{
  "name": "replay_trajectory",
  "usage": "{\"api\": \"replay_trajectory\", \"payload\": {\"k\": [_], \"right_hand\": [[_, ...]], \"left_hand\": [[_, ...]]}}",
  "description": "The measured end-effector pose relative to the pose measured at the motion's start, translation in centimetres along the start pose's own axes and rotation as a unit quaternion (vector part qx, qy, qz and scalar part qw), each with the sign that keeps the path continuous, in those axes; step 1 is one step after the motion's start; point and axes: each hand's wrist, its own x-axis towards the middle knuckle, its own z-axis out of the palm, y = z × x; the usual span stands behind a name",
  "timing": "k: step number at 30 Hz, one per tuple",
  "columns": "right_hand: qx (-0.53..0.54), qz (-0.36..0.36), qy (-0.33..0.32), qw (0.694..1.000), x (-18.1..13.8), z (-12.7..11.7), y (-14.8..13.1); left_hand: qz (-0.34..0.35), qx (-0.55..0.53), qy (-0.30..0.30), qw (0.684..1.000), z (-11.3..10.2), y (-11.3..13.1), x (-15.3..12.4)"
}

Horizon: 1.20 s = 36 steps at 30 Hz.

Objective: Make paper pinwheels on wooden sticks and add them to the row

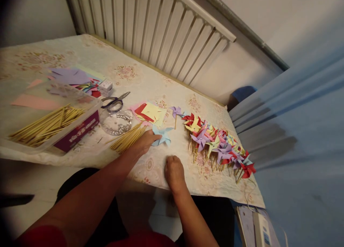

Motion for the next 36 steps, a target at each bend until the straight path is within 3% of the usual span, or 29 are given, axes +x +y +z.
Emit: {"api": "replay_trajectory", "payload": {"k": [14,36], "right_hand": [[0.119,0.017,0.056,0.991,0.2,0.6,1.5],[-0.020,0.093,-0.036,0.995,0.8,-1.4,0.6]], "left_hand": [[0.019,-0.028,-0.023,0.999,0.3,0.5,0.0],[0.031,-0.080,-0.025,0.996,0.5,0.8,0.1]]}}
